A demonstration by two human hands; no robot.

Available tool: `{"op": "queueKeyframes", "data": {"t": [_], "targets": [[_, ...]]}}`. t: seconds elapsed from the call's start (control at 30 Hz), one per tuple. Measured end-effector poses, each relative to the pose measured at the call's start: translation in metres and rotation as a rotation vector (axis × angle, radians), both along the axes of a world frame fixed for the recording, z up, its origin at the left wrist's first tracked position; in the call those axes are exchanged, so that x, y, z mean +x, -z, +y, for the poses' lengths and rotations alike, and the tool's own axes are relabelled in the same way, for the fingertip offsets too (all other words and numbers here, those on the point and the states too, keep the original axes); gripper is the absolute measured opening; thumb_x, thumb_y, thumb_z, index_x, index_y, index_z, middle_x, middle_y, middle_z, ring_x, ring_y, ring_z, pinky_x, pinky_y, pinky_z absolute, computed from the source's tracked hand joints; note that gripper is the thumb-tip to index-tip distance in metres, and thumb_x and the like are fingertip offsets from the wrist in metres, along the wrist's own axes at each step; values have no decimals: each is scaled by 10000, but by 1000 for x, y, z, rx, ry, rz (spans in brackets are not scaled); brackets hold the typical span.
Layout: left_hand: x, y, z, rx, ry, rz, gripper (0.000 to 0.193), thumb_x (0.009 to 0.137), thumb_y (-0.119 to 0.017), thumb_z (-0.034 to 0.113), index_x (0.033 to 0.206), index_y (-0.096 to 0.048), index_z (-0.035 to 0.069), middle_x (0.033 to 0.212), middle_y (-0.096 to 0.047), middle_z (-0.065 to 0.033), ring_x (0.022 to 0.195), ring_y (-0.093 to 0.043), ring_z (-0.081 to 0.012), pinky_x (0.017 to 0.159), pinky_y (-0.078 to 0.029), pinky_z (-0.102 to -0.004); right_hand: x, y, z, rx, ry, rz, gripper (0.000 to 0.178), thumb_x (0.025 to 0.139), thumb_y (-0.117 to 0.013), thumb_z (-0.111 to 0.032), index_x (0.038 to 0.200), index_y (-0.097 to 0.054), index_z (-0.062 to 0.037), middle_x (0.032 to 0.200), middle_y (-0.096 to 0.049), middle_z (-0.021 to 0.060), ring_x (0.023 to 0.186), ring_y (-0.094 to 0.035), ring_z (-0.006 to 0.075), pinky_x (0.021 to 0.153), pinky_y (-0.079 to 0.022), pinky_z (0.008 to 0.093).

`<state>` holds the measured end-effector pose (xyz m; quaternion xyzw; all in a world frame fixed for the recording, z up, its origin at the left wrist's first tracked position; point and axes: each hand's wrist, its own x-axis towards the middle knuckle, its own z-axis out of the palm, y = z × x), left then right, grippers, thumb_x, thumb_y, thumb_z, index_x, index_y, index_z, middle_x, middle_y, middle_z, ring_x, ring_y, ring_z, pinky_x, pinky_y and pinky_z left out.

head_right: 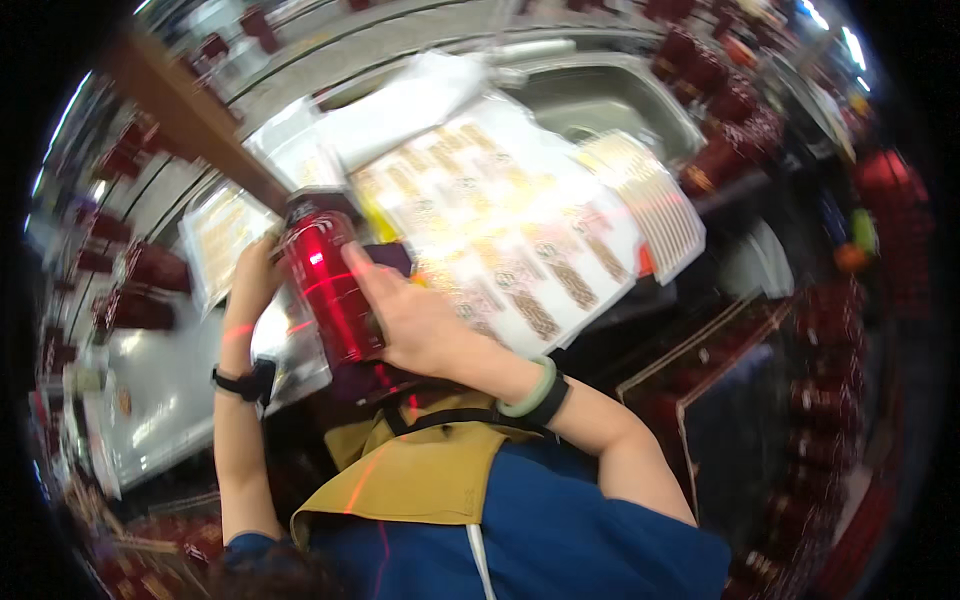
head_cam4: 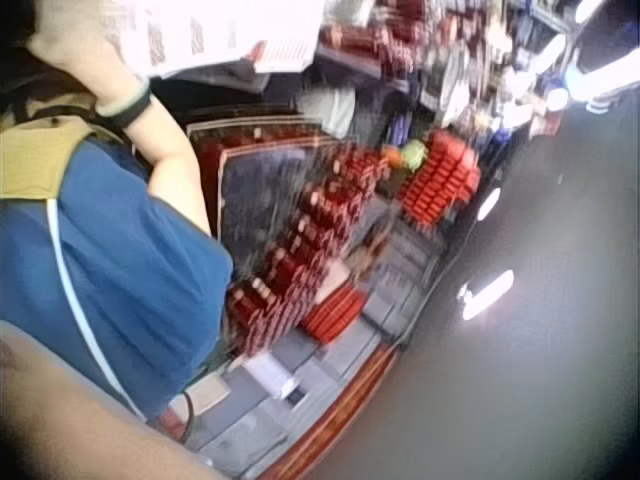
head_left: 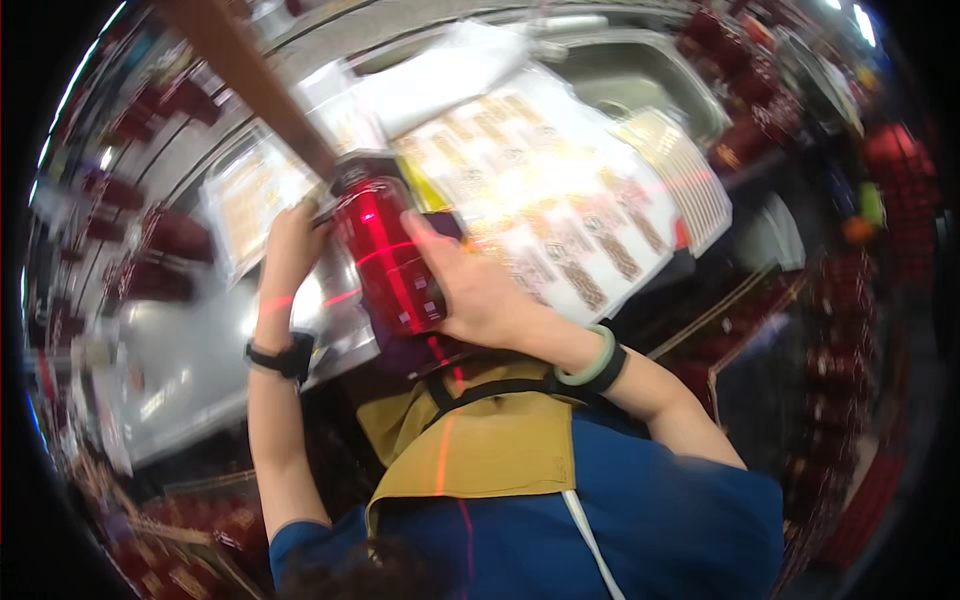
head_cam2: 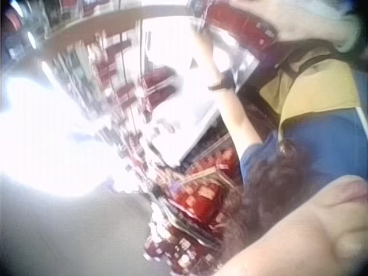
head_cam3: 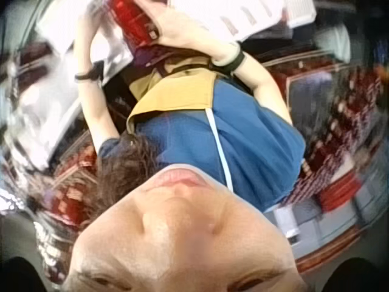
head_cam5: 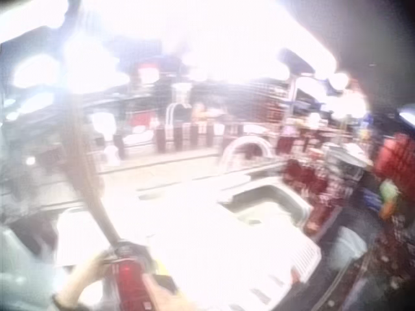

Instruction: Labeling red glass liquor bottles by hand at a factory workstation using labels and a smoothing tool.

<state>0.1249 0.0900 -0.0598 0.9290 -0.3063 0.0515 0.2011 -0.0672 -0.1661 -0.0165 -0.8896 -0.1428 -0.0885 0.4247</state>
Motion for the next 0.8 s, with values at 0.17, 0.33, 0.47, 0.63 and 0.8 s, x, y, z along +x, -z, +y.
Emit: {"op": "queueKeyframes", "data": {"t": [0.17, 0.33, 0.47, 0.63, 0.8], "targets": [[-16, -9, -1, -55, -21, -223, 503, 754, -750, 2, 1247, -654, 23, 972, -667, -178, 925, -632, -394, 820, -501, -472, -4, 3, 2, 7, -34, 45, 1183, 742, -863, -307, 1628, -108, -99, 1285, -584, 229, 1027, -654, 442, 806, -553, 506], [-19, -2, 2, 36, -44, -136, 449, 778, -731, 11, 1224, -671, 21, 912, -687, -178, 905, -646, -384, 814, -507, -474, -6, 3, 5, -7, 36, 19, 1150, 740, -874, -299, 1604, -165, -30, 1219, -608, 217, 996, -664, 413, 775, -557, 464], [-12, 4, 5, -71, -80, -37, 324, 776, -740, 15, 1095, -686, 7, 921, -698, -185, 918, -654, -385, 812, -511, -480, -5, 5, 5, -24, 36, 22, 1127, 733, -878, -248, 1594, -191, -10, 1202, -610, 231, 997, -662, 417, 785, -554, 460], [-14, 7, 6, -160, -126, -83, 217, 766, -749, -1, 976, -695, -7, 926, -706, -192, 916, -659, -405, 827, -514, -490, -6, 6, 3, -11, 9, -20, 1114, 734, -873, -216, 1592, -196, -4, 1191, -612, 233, 998, -658, 423, 794, -551, 467], [-15, 5, 12, -74, -132, -53, 380, 818, -712, -36, 1191, -699, 28, 1008, -745, -160, 969, -705, -349, 868, -547, -426, -4, 8, 5, -69, 42, 61, 1089, 733, -846, -131, 1593, -191, -2, 1157, -601, 234, 978, -642, 435, 795, -538, 481]]}}
